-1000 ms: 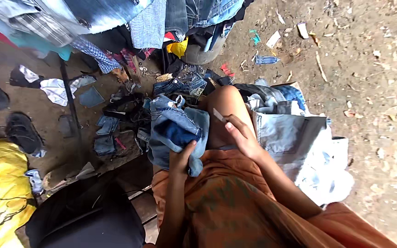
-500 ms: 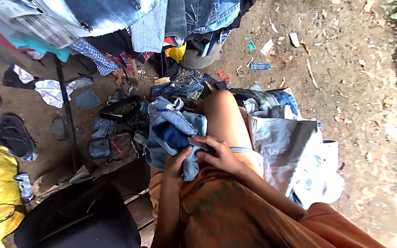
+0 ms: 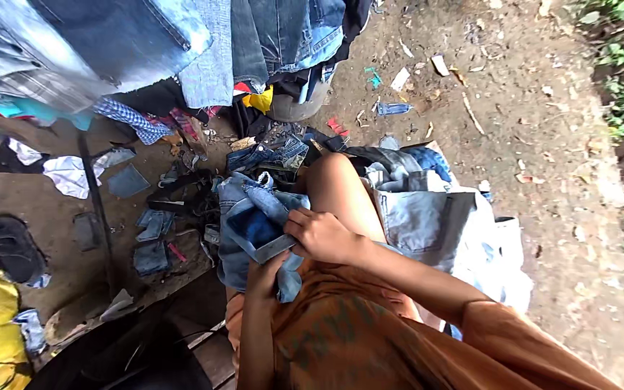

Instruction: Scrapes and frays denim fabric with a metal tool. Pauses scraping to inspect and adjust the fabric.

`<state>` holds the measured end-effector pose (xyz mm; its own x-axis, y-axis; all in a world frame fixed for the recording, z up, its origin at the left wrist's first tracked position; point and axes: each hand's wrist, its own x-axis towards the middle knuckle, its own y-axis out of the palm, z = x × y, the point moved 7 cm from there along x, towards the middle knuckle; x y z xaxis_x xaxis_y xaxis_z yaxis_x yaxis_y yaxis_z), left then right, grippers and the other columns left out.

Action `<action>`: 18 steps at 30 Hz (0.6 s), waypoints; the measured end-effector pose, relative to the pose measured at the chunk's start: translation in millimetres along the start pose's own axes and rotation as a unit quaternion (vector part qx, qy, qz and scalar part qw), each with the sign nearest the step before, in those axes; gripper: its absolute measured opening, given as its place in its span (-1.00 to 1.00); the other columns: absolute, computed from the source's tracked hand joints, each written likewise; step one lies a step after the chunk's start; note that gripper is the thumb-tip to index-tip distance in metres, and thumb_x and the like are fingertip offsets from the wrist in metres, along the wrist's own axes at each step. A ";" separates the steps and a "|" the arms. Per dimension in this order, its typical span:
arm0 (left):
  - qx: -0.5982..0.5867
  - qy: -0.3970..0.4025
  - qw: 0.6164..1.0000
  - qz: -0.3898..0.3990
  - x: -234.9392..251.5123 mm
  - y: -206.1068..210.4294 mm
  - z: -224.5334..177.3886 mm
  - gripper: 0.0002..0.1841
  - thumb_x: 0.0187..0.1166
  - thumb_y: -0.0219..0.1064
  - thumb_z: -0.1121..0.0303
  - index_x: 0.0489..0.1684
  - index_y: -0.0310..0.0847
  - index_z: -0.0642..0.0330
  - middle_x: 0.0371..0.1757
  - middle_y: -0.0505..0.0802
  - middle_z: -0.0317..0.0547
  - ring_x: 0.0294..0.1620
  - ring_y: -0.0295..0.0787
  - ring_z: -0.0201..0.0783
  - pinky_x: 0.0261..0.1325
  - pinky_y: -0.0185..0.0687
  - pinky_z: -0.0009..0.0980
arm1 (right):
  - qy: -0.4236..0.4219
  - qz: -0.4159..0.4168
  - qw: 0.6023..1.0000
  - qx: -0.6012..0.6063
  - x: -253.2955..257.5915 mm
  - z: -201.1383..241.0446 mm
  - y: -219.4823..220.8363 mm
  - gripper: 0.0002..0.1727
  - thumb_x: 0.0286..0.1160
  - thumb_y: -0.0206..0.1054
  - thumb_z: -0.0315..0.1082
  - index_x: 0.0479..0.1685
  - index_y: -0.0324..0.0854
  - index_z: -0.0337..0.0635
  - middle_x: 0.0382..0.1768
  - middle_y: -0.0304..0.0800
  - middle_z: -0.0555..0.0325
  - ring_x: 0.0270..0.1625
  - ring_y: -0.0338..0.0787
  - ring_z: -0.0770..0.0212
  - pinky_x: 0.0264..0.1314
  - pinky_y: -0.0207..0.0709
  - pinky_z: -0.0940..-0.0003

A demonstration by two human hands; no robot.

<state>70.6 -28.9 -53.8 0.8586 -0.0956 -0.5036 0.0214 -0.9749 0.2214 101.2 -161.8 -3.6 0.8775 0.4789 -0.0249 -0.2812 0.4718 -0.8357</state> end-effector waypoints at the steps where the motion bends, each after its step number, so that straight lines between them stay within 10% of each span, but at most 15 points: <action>1: -0.003 0.003 1.000 0.003 0.1 0.2 -0.1 -0.69 0.26 0.36 0.74 -0.05 0.60 0.31 -0.24 0.91 -0.28 -0.13 0.86 -0.49 0.10 0.79 -0.46 | 0.007 0.019 1.000 -0.005 0.4 -0.1 3.1 -0.67 0.45 0.39 -0.24 -0.08 0.70 -0.39 0.02 0.76 -0.25 0.09 0.81 -0.24 -0.19 0.69 -0.07; 7: -0.031 -0.020 0.999 -0.007 -1.8 0.9 -0.8 -0.61 0.33 0.36 0.70 0.14 0.48 0.38 -0.19 0.89 -0.22 -0.11 0.87 -0.46 0.11 0.80 -0.45 | 0.166 -0.023 0.973 0.159 -6.1 -43.9 -4.1 -0.69 0.45 0.34 -0.33 0.03 0.70 -0.38 0.09 0.74 -0.25 0.01 0.82 -0.22 -0.07 0.68 -0.25; 12: -0.018 -0.032 0.999 -0.013 -2.8 3.5 -3.0 -0.53 0.25 0.44 0.71 0.19 0.45 0.44 -0.16 0.89 -0.19 -0.09 0.86 -0.46 0.13 0.81 -0.46 | 0.272 -0.180 0.873 0.364 -46.5 -76.7 -15.4 -0.52 0.72 -0.01 -0.04 0.18 0.70 -0.17 0.04 0.75 0.13 0.08 0.69 0.31 0.18 0.55 0.19; 18: -0.002 -0.047 0.999 0.010 -1.9 7.2 -0.6 -0.40 0.10 0.52 0.73 0.23 0.42 0.42 -0.12 0.89 -0.16 -0.05 0.87 -0.42 0.13 0.82 -0.42 | 0.156 -0.075 0.956 0.237 -60.1 -32.8 -5.6 -0.44 0.78 0.09 0.04 0.48 0.61 -0.17 0.05 0.86 -0.06 -0.03 0.86 0.08 0.05 0.71 0.00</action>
<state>69.5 -35.6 -50.8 0.8075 -0.1338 -0.5745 0.0063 -0.9719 0.2351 62.8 -217.5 -15.4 0.9743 0.1695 -0.1485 -0.2219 0.8356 -0.5025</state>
